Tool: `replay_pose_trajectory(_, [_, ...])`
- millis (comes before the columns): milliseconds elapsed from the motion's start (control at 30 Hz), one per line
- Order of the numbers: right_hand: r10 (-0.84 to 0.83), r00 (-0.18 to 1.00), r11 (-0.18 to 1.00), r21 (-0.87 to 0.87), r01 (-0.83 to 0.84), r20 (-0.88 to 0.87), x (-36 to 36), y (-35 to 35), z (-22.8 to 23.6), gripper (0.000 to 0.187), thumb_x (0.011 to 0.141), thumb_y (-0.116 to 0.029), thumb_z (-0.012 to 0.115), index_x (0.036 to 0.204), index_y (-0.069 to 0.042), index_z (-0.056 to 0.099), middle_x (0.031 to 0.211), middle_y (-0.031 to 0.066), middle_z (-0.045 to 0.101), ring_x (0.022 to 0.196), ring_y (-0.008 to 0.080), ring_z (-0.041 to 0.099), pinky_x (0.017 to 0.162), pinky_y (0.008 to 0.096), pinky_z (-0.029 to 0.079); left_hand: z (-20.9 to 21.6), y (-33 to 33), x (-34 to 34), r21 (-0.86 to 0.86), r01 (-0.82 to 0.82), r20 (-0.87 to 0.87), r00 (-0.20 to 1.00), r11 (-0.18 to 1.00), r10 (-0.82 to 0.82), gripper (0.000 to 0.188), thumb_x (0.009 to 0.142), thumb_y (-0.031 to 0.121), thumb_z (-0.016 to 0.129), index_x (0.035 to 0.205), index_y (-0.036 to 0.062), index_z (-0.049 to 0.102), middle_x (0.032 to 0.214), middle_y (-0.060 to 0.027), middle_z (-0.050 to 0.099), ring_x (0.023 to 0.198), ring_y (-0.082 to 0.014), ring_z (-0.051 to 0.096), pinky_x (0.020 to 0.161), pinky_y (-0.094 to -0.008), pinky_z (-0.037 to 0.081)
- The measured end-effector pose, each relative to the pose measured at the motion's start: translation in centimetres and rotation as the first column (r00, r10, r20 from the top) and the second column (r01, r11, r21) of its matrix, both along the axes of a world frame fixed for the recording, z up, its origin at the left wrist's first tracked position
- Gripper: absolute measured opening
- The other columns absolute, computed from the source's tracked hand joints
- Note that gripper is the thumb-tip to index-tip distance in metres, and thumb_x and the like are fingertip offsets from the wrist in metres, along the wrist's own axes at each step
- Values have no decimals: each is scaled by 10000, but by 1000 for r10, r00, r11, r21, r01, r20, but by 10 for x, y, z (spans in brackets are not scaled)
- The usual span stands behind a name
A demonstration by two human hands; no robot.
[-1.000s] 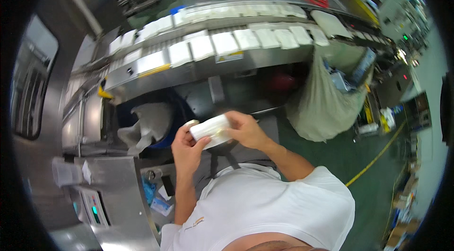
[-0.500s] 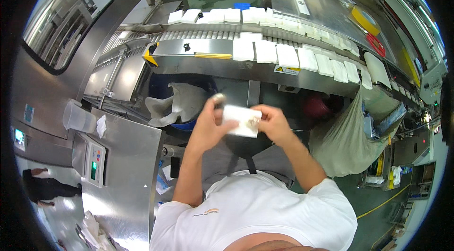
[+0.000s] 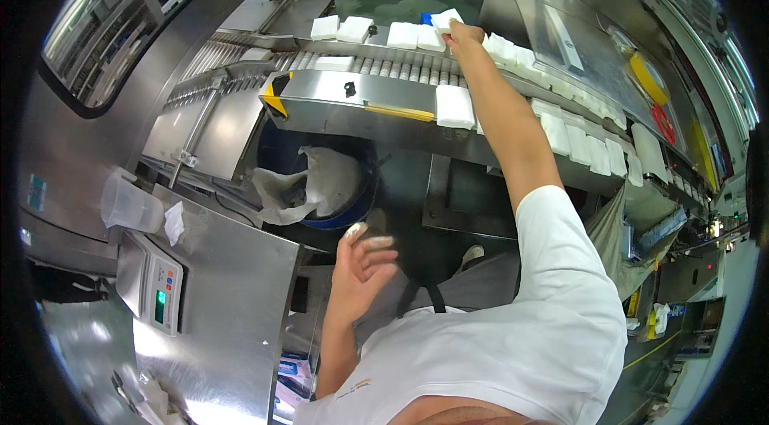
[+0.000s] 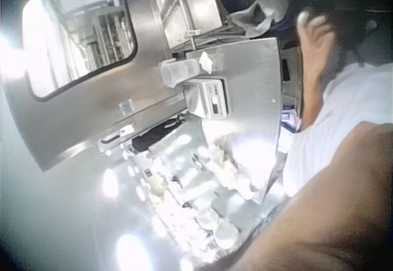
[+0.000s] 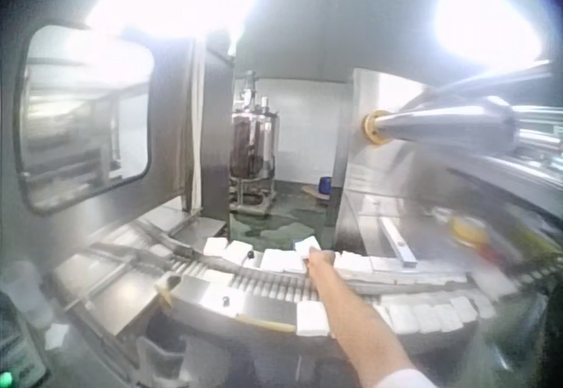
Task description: The person takes white rectangular items from a stack, weighs some on a digital scale, and places them into slots on a moving conveyor belt.
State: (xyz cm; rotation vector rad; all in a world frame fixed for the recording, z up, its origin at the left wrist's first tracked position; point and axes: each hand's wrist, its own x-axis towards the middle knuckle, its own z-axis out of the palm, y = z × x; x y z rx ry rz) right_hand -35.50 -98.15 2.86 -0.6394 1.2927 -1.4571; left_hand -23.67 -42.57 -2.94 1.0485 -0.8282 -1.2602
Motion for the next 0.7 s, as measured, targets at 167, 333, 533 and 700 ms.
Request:
replay_pose_trajectory(167, [51,959,998,50,-38,-280,-7,-25,-14,451,892,-38,760,1267,127,571,1322,260,613,1107,349,693,820,378,660,-8,7,11,51,-8,-30,1000,999,9,798,891,34,792,1531,68,317,1324,-193,631,1169,-276,671,950,-357,554])
replay_pose_trajectory(333, [11,508,970,-115,-215,-861,-17,44,-9,485,869,-240,700,1191,119,648,1240,306,687,1170,421,676,994,452,532,-8,16,11,53,4,13,1000,999,-5,793,891,10,776,1532,51,311,1333,-195,620,1173,-268,668,951,-347,551])
replay_pose_trajectory(533, [-20,632,766,-419,-488,-774,-129,247,5,337,987,31,523,1321,38,569,1207,164,691,1065,198,700,892,313,569,-8,21,-11,58,145,45,988,988,-148,789,889,-23,754,1536,42,308,1336,-200,611,1170,-265,662,952,-346,550])
replay_pose_trajectory(700, [238,398,644,-164,-748,-886,-159,386,3,216,976,-124,616,1160,-25,669,1079,170,718,988,306,725,870,397,563,6,19,-46,113,244,129,957,963,-258,768,893,-27,740,1537,39,327,1329,-200,615,1162,-267,660,937,-340,556])
